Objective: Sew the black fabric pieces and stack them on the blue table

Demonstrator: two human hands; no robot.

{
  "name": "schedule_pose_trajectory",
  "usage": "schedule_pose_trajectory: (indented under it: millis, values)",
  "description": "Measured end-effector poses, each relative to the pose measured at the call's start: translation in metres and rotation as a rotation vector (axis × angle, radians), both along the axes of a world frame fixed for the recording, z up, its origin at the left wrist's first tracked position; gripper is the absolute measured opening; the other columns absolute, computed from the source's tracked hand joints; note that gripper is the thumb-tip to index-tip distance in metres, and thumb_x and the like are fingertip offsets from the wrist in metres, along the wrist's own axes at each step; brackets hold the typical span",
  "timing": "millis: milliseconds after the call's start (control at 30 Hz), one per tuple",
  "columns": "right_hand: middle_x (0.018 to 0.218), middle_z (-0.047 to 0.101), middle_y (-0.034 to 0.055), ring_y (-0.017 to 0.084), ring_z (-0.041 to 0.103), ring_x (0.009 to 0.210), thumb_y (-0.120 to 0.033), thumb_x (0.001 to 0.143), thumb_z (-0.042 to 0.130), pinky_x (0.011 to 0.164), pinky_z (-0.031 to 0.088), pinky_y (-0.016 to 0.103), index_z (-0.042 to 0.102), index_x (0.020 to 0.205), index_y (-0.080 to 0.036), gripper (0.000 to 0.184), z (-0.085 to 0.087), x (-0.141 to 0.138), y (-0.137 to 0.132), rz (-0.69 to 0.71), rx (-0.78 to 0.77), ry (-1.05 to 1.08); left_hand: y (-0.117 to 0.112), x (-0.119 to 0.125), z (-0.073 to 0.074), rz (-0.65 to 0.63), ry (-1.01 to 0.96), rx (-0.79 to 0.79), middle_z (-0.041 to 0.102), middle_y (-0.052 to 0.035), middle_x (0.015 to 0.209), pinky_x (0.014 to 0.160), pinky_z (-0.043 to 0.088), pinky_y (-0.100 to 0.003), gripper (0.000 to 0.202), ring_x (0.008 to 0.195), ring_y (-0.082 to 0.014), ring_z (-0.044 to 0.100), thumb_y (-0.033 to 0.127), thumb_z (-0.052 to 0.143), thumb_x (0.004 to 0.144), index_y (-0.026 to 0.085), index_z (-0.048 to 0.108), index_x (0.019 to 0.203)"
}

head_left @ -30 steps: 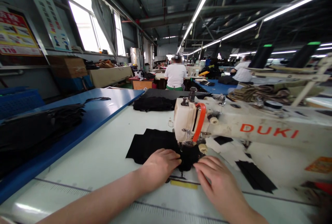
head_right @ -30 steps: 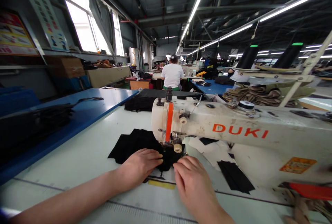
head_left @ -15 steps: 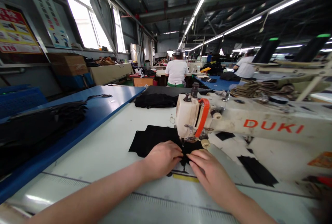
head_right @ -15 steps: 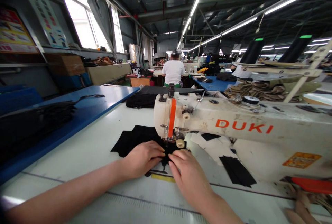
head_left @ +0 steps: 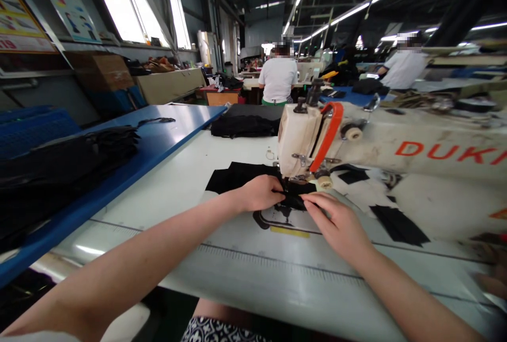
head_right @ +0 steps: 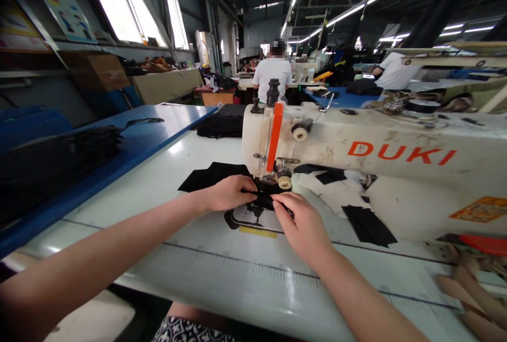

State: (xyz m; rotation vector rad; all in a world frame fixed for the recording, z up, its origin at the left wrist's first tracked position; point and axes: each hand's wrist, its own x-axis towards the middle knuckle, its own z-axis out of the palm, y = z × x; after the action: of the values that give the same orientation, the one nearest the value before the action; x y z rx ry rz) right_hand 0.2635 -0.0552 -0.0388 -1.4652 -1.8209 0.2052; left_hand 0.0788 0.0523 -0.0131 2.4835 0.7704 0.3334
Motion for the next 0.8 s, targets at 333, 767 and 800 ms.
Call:
schedule_pose_trajectory:
  millis: [333,767,800]
  values:
    - [0.087,0.063,0.0053,0.020,0.057,0.085,-0.020,0.088,0.048,0.077,0.045,0.035,0.063,0.092,-0.019,0.016,0.005,-0.003,-0.009,0.014,0.267,-0.114,0.000,0.001,-0.002,0.022,-0.005,0.007,0.065,-0.0038,0.086,0.077,0.043,-0.022,0.017,0.084,-0.0182,0.060,0.018,0.054,0.081,0.014,0.068,0.072]
    - [0.080,0.057,0.0053,0.022,0.049,0.083,-0.019,0.090,0.044,0.076,0.039,0.037,0.065,0.102,-0.020,0.025,0.008,-0.016,-0.011,0.071,0.063,-0.556,-0.006,-0.003,0.002,0.016,-0.050,0.033,0.066,-0.0015,0.082,0.075,0.045,-0.021,0.017,0.081,-0.0161,0.060,0.017,0.055,0.082,0.015,0.069,0.073]
    - [0.080,0.056,0.0052,0.022,0.049,0.083,-0.018,0.090,0.044,0.076,0.039,0.037,0.065,0.102,-0.020,0.025,0.009,-0.016,-0.011,0.071,0.060,-0.559,-0.005,-0.004,0.001,0.017,-0.051,0.035,0.066,-0.0014,0.083,0.075,0.045,-0.021,0.017,0.081,-0.0161,0.060,0.017,0.055,0.082,0.015,0.069,0.073]
